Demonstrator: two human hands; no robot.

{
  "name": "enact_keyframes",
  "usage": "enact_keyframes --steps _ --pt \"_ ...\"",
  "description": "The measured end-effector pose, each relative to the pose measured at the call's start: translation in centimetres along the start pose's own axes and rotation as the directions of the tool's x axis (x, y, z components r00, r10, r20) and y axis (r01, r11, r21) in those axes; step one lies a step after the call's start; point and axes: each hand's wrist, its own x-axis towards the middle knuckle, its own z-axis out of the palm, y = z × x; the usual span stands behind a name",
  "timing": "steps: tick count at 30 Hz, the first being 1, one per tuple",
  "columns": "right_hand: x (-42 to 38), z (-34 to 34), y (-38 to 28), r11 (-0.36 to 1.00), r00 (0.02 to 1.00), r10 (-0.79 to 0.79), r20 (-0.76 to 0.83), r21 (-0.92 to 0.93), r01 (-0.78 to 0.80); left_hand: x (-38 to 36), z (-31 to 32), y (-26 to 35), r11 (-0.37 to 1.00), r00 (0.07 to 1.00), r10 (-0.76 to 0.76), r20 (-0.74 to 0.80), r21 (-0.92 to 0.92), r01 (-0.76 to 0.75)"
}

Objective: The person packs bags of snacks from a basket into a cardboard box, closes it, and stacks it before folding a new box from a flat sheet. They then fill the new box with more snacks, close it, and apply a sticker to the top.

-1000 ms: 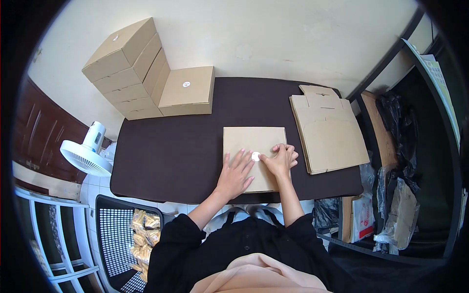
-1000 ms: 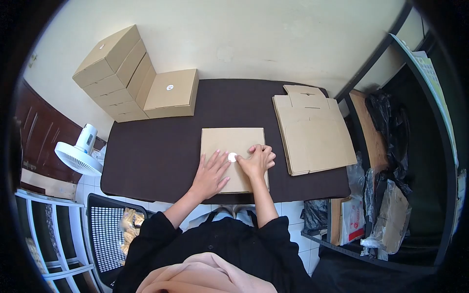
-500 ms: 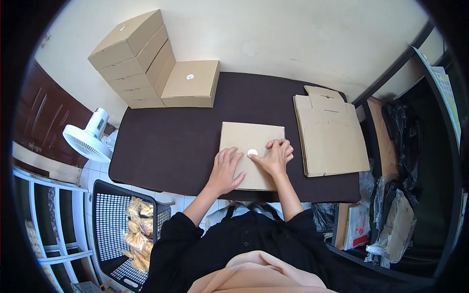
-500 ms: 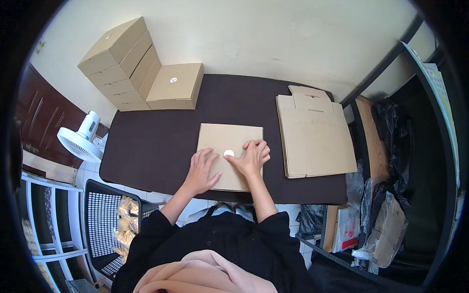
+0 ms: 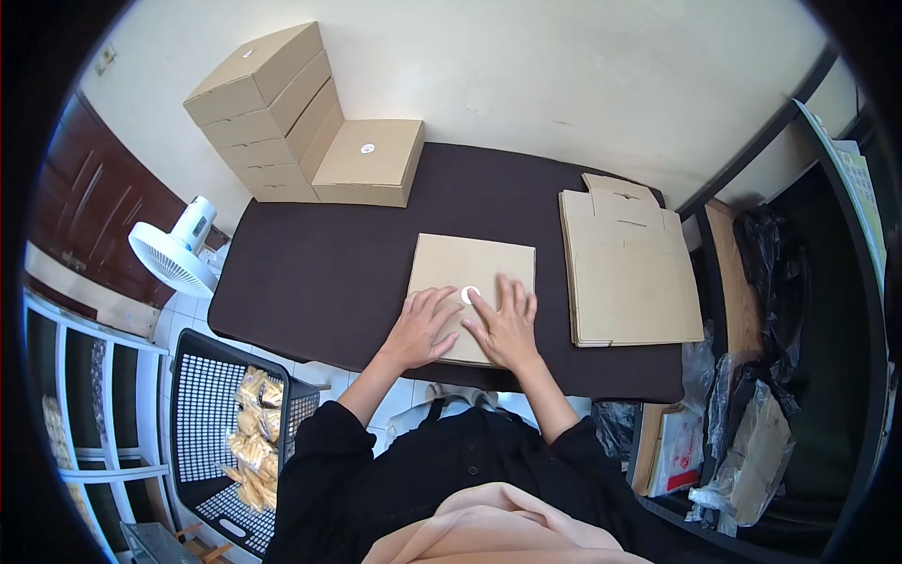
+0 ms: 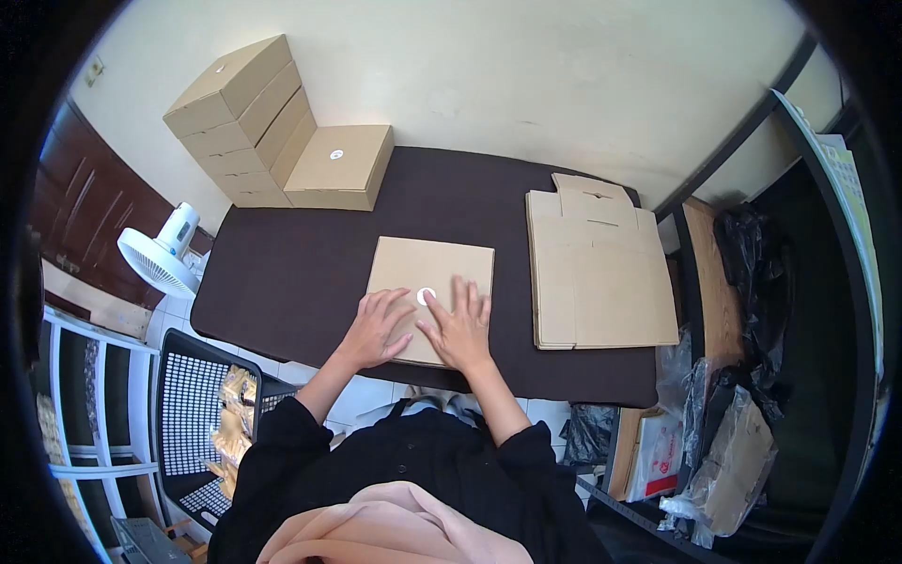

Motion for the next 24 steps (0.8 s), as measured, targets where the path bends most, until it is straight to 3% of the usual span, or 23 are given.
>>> enact_keyframes --steps 1,3,5,7,9,10,11,12,14,15,16,18,22,24 --pt "0.0 -0.6 0.2 1.000 0.999 0.027 0.046 -0.015 -0.026 0.1 -0.1 0.0 1.000 1.000 -0.009 -0.003 0.006 0.009" --pt "0.1 -1.4 0.1 0.997 0.999 -0.047 0.019 -0.057 0.048 0.4 -0.1 0.1 0.991 0.992 0.117 0.050 0.063 -0.120" --pt "0.1 -1.7 0.5 0.987 0.993 -0.121 -0.014 -0.104 0.119 0.1 0.0 0.3 0.996 0.995 0.077 0.066 0.038 -0.079" --pt "-1.2 -2.1 1.2 0.994 0.991 -0.102 0.091 0.056 0.097 -0.8 0.6 0.2 0.999 0.996 0.034 0.080 0.008 -0.035" --pt "-2.0 -2.3 2.8 0.988 0.997 -0.081 0.003 0.129 0.080 -2.3 1.4 0.0 0.992 0.981 -0.116 -0.156 -0.061 0.108" --pt "-2.3 -2.5 3.4 0.977 0.995 -0.045 -0.084 0.202 0.062 -2.7 1.7 0.7 0.991 0.977 -0.127 -0.170 -0.052 0.119" --pt "-3.0 -3.0 3.6 0.941 0.988 0.054 -0.144 0.340 -0.002 -2.9 2.1 1.5 0.931 0.871 -0.348 -0.348 -0.236 0.278" --pt "-4.0 -2.1 4.5 0.887 0.978 0.115 -0.176 0.460 -0.022 -3.2 2.4 2.1 0.822 0.686 -0.555 -0.470 -0.436 0.366" --pt "-6.2 0.2 6.5 0.826 0.988 0.077 -0.135 0.564 0.013 -5.0 5.3 2.0 0.546 0.554 -0.765 -0.328 -0.787 0.288" --pt "-7.5 0.5 6.8 0.832 0.997 0.078 0.006 0.551 -0.068 -5.8 5.0 2.4 0.453 0.547 -0.816 -0.184 -0.792 0.408" --pt "-8.5 0.8 6.6 0.845 0.991 0.088 0.100 0.519 -0.127 -6.4 5.6 2.2 0.448 0.528 -0.827 -0.191 -0.791 0.416" --pt "-9.6 1.5 6.2 0.874 0.993 0.005 0.114 0.482 -0.060 -7.6 6.7 1.8 0.263 0.501 -0.864 -0.039 -0.885 0.384" --pt "-10.1 3.4 6.4 0.850 0.992 0.073 0.107 0.514 -0.118 -7.3 6.9 2.3 0.288 0.462 -0.883 -0.081 -0.871 0.398" --pt "-10.3 3.6 6.4 0.800 0.985 0.113 0.131 0.575 -0.168 -7.3 6.2 2.1 0.302 0.518 -0.853 -0.066 -0.872 0.386"
